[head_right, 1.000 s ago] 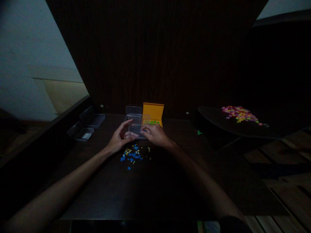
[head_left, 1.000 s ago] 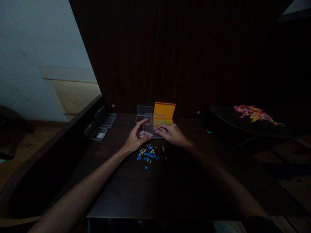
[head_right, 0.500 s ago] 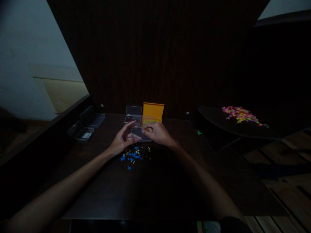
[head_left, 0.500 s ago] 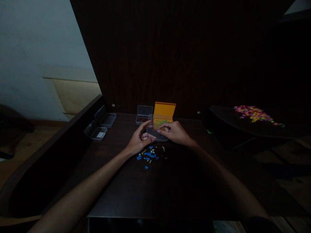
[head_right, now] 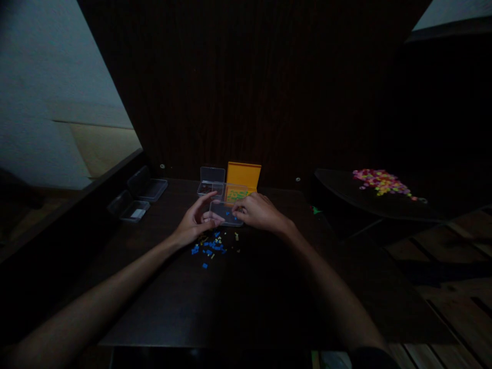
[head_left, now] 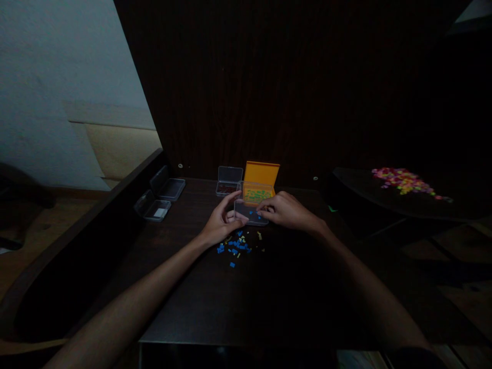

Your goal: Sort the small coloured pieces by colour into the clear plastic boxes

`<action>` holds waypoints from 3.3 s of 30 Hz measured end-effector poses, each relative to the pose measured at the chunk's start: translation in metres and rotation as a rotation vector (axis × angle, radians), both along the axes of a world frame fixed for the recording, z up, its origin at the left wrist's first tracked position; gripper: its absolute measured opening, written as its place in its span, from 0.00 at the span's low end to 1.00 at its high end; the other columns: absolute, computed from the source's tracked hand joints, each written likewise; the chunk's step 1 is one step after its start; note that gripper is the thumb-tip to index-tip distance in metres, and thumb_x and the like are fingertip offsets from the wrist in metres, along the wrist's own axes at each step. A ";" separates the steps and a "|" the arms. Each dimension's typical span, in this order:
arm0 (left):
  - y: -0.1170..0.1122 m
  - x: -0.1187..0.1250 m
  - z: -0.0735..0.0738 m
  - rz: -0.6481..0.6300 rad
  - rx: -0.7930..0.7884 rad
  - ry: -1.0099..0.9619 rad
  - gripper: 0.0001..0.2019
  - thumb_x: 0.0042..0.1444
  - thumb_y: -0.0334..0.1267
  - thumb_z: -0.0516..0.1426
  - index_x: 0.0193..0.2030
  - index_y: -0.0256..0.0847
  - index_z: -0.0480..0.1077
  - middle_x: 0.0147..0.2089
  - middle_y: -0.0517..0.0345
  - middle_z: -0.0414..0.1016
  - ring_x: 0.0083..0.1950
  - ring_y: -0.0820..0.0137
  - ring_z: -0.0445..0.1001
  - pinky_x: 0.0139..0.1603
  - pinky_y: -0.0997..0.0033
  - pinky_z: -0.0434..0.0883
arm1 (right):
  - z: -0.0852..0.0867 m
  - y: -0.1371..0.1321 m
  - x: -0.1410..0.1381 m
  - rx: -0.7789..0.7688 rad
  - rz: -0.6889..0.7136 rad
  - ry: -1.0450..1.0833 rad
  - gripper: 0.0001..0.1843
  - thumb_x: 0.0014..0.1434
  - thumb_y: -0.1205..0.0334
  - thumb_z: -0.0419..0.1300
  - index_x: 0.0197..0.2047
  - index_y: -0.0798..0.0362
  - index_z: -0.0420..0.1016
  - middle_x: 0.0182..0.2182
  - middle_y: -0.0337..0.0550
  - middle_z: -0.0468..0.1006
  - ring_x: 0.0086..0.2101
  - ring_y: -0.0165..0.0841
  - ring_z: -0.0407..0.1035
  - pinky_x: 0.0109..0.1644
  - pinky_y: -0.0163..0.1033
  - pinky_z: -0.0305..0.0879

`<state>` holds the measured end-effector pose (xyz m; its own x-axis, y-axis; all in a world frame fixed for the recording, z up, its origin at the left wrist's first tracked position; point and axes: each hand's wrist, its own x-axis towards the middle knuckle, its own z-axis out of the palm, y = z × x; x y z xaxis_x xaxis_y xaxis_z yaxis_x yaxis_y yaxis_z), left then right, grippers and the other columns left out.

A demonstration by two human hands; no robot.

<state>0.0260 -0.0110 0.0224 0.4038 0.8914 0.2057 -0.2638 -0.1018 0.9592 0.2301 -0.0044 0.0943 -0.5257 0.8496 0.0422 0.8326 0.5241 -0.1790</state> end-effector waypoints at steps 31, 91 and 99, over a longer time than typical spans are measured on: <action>-0.002 0.004 -0.005 -0.042 -0.022 -0.016 0.39 0.46 0.33 0.65 0.64 0.48 0.54 0.61 0.44 0.59 0.40 0.72 0.76 0.42 0.69 0.74 | -0.005 -0.003 -0.008 -0.084 -0.139 -0.065 0.08 0.56 0.58 0.60 0.36 0.49 0.80 0.31 0.42 0.78 0.32 0.32 0.68 0.31 0.33 0.53; 0.024 -0.012 -0.015 0.164 0.039 0.010 0.36 0.44 0.31 0.63 0.62 0.46 0.57 0.61 0.46 0.61 0.39 0.70 0.78 0.47 0.62 0.74 | -0.022 -0.010 -0.026 -0.217 0.249 0.091 0.12 0.56 0.62 0.58 0.42 0.50 0.79 0.24 0.36 0.73 0.25 0.26 0.63 0.31 0.32 0.52; 0.029 -0.017 -0.020 0.193 0.061 0.021 0.35 0.45 0.29 0.62 0.62 0.46 0.58 0.60 0.47 0.63 0.39 0.68 0.78 0.48 0.58 0.75 | -0.049 -0.001 -0.030 -0.192 0.205 0.016 0.11 0.58 0.61 0.56 0.42 0.46 0.77 0.32 0.38 0.77 0.32 0.30 0.66 0.34 0.34 0.52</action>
<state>0.0091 0.0181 0.0027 0.2314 0.9387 0.2555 -0.2140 -0.2071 0.9546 0.2003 -0.0058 0.0452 -0.6882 0.7186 -0.1000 0.7089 0.6366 -0.3035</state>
